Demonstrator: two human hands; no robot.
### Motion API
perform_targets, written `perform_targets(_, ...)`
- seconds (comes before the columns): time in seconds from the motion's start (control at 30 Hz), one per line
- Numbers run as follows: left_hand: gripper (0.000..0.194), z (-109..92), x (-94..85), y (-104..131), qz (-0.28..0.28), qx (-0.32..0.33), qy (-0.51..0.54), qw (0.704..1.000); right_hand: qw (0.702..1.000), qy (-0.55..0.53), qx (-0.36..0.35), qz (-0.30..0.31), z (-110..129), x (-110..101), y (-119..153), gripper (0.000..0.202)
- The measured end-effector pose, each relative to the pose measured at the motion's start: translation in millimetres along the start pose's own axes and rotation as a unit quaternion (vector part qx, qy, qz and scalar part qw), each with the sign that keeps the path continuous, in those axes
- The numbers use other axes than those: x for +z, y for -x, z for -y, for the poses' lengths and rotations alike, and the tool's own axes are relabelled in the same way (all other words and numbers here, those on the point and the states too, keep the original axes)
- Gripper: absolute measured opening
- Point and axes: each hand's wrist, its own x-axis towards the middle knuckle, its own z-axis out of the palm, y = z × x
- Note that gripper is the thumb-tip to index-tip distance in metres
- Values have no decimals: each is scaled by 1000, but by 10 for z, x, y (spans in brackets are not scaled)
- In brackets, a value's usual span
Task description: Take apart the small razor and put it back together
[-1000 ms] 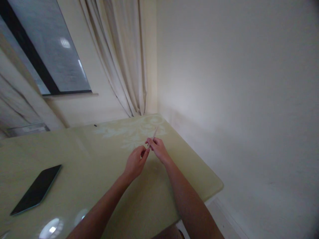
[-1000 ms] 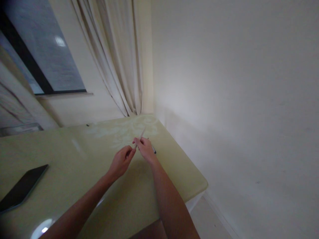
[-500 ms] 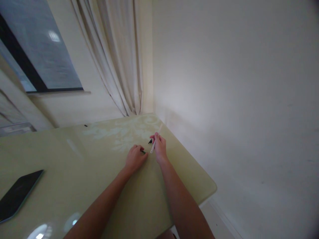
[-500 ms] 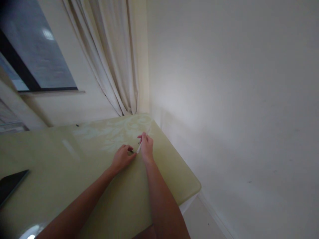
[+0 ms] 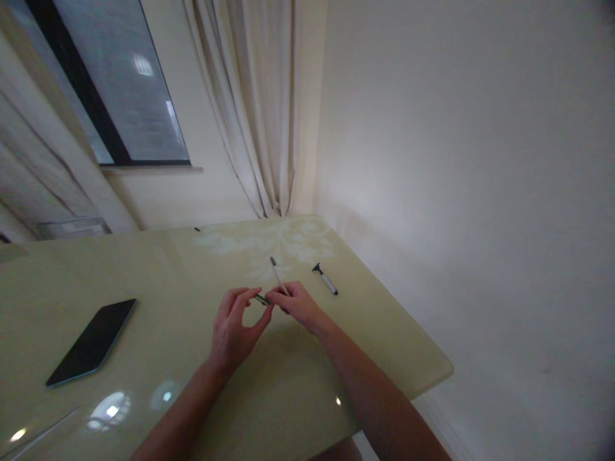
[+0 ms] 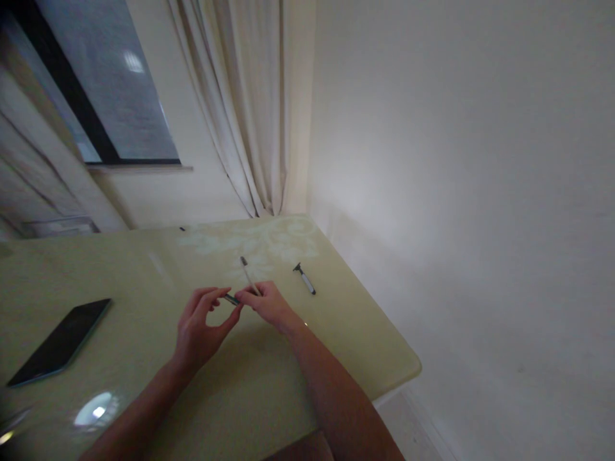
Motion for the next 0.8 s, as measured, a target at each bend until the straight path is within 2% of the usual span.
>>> perform_targets(0.1, 32, -5, 39, -12, -14, 15, 15, 1000, 1000, -6, 0, -9, 21, -1, 19, 28)
perform_targets(0.23, 36, 11, 72, 2, 15, -2, 23, 1000, 1000, 2, 2, -31, 46, -19, 39, 25)
perform_targets(0.37, 28, 40, 96, 25, 24, -15, 34, 999, 1000, -2, 2, -28, 41, -9, 45, 26)
perform_targets(0.5, 27, 16, 92, 2, 30, -50, 80, 995, 999, -8, 3, -48, 0, -22, 24, 24)
perform_targets(0.63, 18, 14, 87, -31, 72, -72, 160, 982, 997, -36, 19, -72, -61, -71, -13, 24)
perform_targets(0.73, 18, 65, 112, -30, 92, -112, 211, 967, 996, -54, 25, -61, -81, -90, -24, 27)
perform_targets(0.8, 27, 106, 133, -23, 98, -154, 243, 953, 996, -67, 27, -44, -74, -84, -17, 28)
